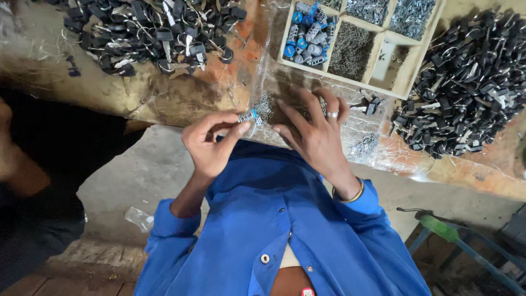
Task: The person assembles padlock cylinder components at a workbench. They pick small lock parts, including blue-capped cylinders and metal pins, from a compartment tray, fit the parts together by hand, and place the assembled lock bodies into the tray compartments, repeating the cycle.
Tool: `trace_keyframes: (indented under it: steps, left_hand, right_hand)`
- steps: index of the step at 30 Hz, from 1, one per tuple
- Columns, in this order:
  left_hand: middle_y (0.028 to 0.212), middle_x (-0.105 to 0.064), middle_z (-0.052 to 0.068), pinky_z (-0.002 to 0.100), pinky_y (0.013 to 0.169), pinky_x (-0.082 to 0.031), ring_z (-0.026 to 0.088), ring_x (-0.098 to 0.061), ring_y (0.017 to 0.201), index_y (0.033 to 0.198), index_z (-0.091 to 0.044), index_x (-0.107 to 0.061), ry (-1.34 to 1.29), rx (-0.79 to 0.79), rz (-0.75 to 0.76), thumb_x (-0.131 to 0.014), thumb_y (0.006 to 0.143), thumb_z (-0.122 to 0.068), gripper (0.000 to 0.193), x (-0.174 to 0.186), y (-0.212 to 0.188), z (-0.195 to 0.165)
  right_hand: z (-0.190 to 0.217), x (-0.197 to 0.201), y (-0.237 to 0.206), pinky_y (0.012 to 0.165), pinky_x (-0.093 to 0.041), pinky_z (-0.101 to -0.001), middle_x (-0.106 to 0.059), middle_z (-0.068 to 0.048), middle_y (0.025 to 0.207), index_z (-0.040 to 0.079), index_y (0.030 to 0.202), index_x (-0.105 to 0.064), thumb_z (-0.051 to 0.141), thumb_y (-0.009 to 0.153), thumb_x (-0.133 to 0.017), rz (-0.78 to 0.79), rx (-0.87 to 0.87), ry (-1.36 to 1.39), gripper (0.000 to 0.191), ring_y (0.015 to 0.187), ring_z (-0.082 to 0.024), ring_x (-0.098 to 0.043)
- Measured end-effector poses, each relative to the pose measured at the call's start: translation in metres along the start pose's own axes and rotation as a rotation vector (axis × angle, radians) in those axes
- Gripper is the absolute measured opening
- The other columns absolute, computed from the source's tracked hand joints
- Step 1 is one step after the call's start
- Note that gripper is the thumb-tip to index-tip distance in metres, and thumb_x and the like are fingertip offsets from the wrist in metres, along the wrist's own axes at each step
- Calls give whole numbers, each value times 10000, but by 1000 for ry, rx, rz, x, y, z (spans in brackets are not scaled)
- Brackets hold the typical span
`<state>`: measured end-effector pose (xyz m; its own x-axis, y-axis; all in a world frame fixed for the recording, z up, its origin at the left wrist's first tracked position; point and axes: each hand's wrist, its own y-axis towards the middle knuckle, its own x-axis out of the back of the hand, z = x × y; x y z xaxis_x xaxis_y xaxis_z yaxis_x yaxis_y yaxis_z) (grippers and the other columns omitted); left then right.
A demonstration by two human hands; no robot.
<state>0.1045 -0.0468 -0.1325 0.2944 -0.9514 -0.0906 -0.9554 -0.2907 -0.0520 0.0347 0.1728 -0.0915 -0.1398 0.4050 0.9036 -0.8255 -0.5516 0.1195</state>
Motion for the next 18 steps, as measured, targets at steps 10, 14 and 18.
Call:
trace_keyframes:
  steps: [10,14,18]
  left_hand:
    - [1064,-771,122,219,657,-583,106,-737,847,1053,38,-708,91,70,47,-812,887,33,195,-14,-38,17]
    - [1058,-778,95,204,639,-556,104,-744,850,1094,15,-734,181,26,61,-827,879,5,234,-18,-40,19]
    - [1066,-778,81,201,624,-540,109,-747,857,1067,-14,-752,232,-49,107,-844,867,-9,220,-23,-41,22]
  right_hand:
    - [-9,4,-41,1142,-279,-563,-511,-122,1482,127,1305,-712,451,894,-818,-23,-107,131,534,1366,-404,-392]
    - [-9,-5,-55,1138,-268,-560,-539,-89,1456,220,1261,-727,440,863,-837,-36,-38,9,468,1369,-374,-402]
    - [-13,-11,-65,1175,-284,-535,-572,7,1434,279,1215,-727,352,889,-874,-54,-7,47,365,1383,-301,-455]
